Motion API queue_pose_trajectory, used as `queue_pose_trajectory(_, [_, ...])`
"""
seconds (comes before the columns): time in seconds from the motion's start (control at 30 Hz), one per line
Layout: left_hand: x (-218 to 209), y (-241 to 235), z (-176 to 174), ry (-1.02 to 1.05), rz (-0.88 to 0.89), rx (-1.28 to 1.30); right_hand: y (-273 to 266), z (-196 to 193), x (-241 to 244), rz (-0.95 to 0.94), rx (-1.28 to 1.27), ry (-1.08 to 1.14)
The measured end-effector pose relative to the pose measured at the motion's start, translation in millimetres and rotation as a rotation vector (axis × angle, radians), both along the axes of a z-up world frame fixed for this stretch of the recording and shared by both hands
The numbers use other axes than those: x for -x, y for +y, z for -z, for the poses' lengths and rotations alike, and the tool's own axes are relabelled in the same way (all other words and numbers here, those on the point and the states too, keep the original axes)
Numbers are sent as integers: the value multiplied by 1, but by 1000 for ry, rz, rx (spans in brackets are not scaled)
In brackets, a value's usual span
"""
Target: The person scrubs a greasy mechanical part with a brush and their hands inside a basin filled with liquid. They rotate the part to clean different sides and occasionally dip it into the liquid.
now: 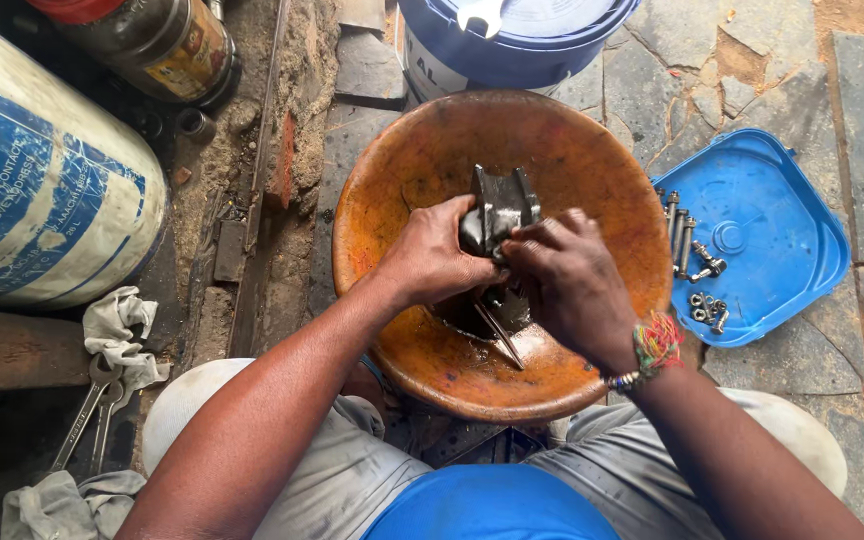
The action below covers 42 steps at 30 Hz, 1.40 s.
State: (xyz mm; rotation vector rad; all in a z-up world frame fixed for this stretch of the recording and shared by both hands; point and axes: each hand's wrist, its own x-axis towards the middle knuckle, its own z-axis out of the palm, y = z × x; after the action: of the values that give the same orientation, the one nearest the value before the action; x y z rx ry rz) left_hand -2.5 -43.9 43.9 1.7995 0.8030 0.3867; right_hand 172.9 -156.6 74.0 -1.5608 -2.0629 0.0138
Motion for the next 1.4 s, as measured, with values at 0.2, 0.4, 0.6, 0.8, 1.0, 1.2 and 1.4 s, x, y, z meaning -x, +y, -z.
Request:
queue_pose_trajectory(0.2, [-16, 15, 15, -45, -121, -70, 55, -1, -25, 163, 147, -16])
queue_pose_trajectory(0.4, [-15, 27, 23, -143, -116, -154, 25, -7, -6, 61, -48, 6])
queue_pose_trajectory(0.6, [-21, 24, 13, 47, -18, -161, 61, 6, -37, 146, 94, 35])
queue_pose_trajectory(0.8, [-21, 21, 0, 186, -59, -155, 105, 6, -33, 256, 325, 137])
queue_pose_trajectory(1.0, [-28, 22, 16, 200, -74, -282, 57, -11, -12, 113, 24, -116])
queue_pose_trajectory(1.2, [-28, 22, 27, 33, -74, -368, 102, 21, -35, 259, 242, 8])
queue_pose_trajectory(1.4, [-29, 23, 18, 178, -81, -320, 107, 15, -39, 271, 460, -86])
